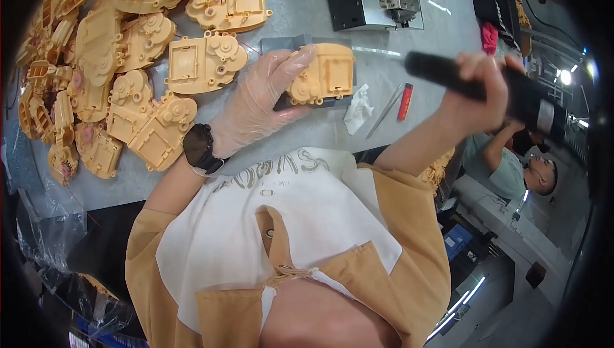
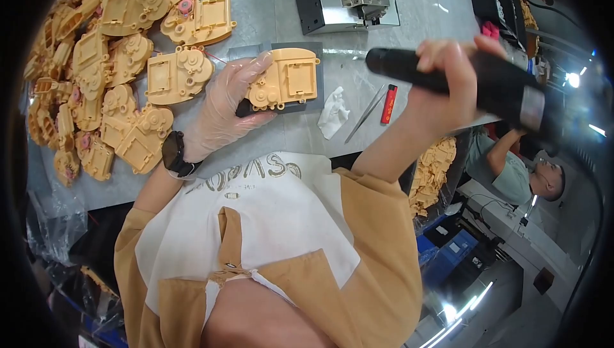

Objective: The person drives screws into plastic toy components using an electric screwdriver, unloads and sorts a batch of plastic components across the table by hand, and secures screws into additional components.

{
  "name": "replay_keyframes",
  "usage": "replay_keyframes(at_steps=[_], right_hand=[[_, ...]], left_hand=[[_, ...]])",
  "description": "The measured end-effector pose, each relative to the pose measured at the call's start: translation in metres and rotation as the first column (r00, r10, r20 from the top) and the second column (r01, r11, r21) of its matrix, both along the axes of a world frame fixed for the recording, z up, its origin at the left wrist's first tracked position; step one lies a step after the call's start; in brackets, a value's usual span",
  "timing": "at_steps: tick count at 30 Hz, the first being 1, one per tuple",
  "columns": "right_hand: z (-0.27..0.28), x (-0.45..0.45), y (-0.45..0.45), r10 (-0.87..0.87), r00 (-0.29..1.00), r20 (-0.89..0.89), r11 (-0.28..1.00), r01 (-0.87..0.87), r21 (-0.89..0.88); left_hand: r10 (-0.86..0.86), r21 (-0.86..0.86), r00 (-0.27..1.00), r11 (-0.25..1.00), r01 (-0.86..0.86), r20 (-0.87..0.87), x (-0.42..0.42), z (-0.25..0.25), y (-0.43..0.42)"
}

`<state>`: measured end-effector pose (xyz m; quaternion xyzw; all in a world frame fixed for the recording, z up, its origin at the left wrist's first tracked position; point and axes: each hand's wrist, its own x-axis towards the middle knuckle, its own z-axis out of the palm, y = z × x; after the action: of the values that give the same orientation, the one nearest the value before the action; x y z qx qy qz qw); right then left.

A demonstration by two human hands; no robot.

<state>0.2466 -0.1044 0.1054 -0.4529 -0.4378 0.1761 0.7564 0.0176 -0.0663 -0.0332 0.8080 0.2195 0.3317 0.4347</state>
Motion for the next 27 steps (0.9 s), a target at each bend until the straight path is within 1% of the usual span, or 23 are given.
replay_keyframes(at_steps=[2,3,5,7,9,11,12,13,15,19,21,25,27], right_hand=[[0.003,-0.018,-0.019,0.079,0.997,0.016,0.997,-0.079,0.010],[0.004,-0.028,-0.025,0.162,0.987,-0.013,0.987,-0.161,0.025],[0.001,-0.045,-0.032,0.369,0.929,-0.021,0.928,-0.367,0.068],[0.000,-0.058,-0.033,0.543,0.840,0.006,0.839,-0.543,0.031],[-0.001,-0.066,-0.031,0.584,0.812,-0.005,0.811,-0.583,0.037],[-0.002,-0.067,-0.028,0.668,0.740,0.085,0.744,-0.661,-0.092],[-0.005,-0.072,-0.029,0.621,0.781,0.060,0.783,-0.617,-0.078],[-0.007,-0.076,-0.028,0.626,0.778,0.059,0.780,-0.621,-0.079],[-0.012,-0.082,-0.027,0.569,0.822,0.022,0.822,-0.569,-0.021],[-0.019,-0.089,-0.021,0.530,0.848,0.015,0.848,-0.530,-0.022],[-0.018,-0.090,-0.019,0.533,0.845,0.048,0.846,-0.531,-0.048],[-0.017,-0.092,-0.014,0.574,0.817,0.057,0.818,-0.569,-0.085],[-0.012,-0.098,-0.016,0.513,0.853,0.094,0.846,-0.484,-0.224]], left_hand=[[0.002,0.015,1.000,1.000,-0.002,-0.007,0.000,0.001,-0.001],[0.013,0.042,1.000,0.999,-0.012,-0.012,0.000,0.000,-0.001],[0.023,0.049,1.000,0.999,-0.023,-0.004,0.001,-0.003,-0.001],[0.042,0.057,0.999,0.998,-0.042,0.004,0.000,-0.006,0.000],[0.026,0.064,0.999,0.998,-0.028,0.034,-0.001,-0.008,-0.001],[0.033,0.061,0.999,0.998,-0.035,0.029,-0.001,-0.009,-0.001],[0.034,0.062,0.999,0.997,-0.036,0.027,-0.002,-0.008,-0.001],[0.040,0.061,0.999,0.997,-0.041,0.028,-0.002,-0.007,-0.001],[0.031,0.059,0.999,0.998,-0.032,0.029,-0.004,-0.005,-0.001],[0.033,0.056,0.999,0.998,-0.034,0.011,-0.005,-0.004,0.000],[-0.009,-0.009,0.999,1.000,0.009,-0.048,-0.006,-0.005,-0.002],[0.001,-0.005,0.998,1.000,-0.001,-0.065,-0.007,-0.006,-0.002],[-0.010,-0.022,0.999,1.000,0.009,-0.045,-0.007,-0.005,-0.002]])
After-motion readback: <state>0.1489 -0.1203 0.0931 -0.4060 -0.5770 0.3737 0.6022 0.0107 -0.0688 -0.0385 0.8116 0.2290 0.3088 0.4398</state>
